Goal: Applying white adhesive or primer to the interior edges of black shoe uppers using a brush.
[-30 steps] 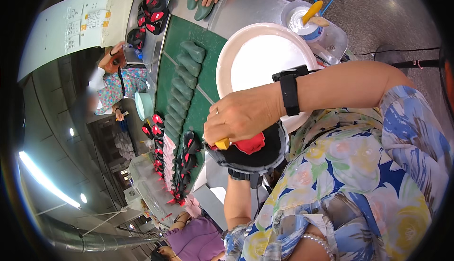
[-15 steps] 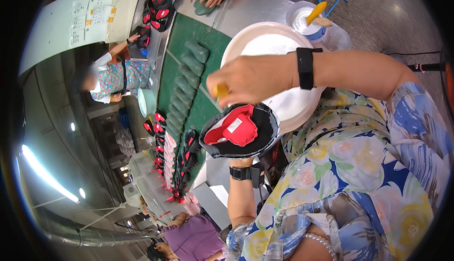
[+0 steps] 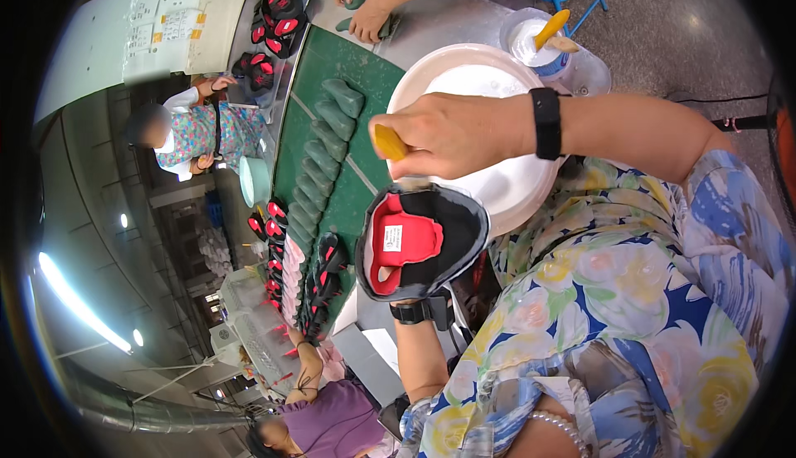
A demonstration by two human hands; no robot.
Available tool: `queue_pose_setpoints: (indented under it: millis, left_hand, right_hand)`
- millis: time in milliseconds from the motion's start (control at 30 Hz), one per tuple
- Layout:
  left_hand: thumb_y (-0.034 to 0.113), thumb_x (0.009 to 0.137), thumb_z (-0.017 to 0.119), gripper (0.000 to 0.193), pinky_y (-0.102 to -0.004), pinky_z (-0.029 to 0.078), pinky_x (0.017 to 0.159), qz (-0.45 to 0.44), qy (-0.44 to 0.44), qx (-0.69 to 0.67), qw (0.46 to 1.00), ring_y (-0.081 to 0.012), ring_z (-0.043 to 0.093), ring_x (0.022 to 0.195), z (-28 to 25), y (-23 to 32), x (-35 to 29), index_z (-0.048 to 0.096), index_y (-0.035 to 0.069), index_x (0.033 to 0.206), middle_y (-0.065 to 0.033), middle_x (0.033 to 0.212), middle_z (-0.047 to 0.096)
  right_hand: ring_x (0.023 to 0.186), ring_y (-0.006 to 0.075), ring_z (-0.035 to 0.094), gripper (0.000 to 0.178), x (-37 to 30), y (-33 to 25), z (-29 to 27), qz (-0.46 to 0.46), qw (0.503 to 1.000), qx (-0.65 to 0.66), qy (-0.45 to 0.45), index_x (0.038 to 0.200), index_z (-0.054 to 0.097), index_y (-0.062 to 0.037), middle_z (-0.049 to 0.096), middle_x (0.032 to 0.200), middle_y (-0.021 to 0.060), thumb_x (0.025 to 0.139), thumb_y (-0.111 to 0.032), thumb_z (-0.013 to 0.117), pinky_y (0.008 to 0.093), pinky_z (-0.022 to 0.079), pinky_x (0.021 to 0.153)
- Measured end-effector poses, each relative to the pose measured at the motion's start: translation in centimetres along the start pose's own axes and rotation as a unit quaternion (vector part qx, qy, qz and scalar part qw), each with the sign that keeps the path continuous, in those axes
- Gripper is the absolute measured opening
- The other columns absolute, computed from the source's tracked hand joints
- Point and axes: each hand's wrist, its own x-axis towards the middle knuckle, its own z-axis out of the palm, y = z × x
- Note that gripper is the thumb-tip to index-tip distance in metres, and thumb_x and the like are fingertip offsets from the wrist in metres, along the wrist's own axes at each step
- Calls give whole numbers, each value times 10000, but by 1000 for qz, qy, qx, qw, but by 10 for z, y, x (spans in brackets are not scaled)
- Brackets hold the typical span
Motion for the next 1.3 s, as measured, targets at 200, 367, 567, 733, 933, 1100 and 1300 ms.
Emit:
queue_pose_setpoints:
  millis: [200,367,567,733,933,1100,1300]
  left_hand:
    - [339,1014,528,551,-483,465,1030,43,19,136,990,-299,548,1224,-26,-8,3,342,123,1487,-116,1359,540]
    - [326,1005,547,550,-484,476,1008,88,48,243,965,-302,563,1199,-47,14,6,349,137,1482,-113,1329,559]
    - [310,995,570,550,-487,488,982,123,96,369,916,-305,580,1169,-85,31,4,356,155,1477,-110,1293,582]
    - [296,986,588,552,-489,499,961,152,105,474,861,-308,595,1144,-104,24,0,362,169,1472,-108,1263,601]
    - [280,975,611,556,-491,512,935,191,123,580,782,-312,612,1113,-123,8,1,369,186,1467,-105,1227,624]
    - [267,966,629,562,-493,523,914,228,130,658,706,-314,627,1088,-136,3,-1,376,200,1463,-102,1197,644]
    - [219,965,614,485,-436,549,777,202,387,496,750,-276,654,931,-148,53,6,408,221,1404,-70,1052,667]
  right_hand:
    - [788,331,651,246,5,18,26,-89,995,-35,1,966,565,-59,652,874,109,895,-238,717,410,508,726]
    - [799,343,659,230,-6,-1,3,14,997,-35,-70,975,560,-63,657,844,133,898,-223,707,405,505,718]
    - [832,186,683,196,-21,-32,38,47,986,151,51,1041,602,-34,694,895,72,894,-92,718,309,523,777]
    - [801,205,700,214,-34,-24,55,59,993,84,-50,1040,585,-41,700,891,72,889,-96,725,314,536,736]
    - [818,214,703,204,-22,-30,38,73,988,81,113,1036,587,-44,696,896,73,885,-75,719,310,538,759]
    - [793,300,687,180,-5,-24,50,48,996,56,52,995,584,-59,676,862,114,892,-136,710,361,527,733]
    - [862,164,650,96,-2,-19,16,153,979,-6,131,930,671,-3,678,903,71,911,-91,708,297,502,796]
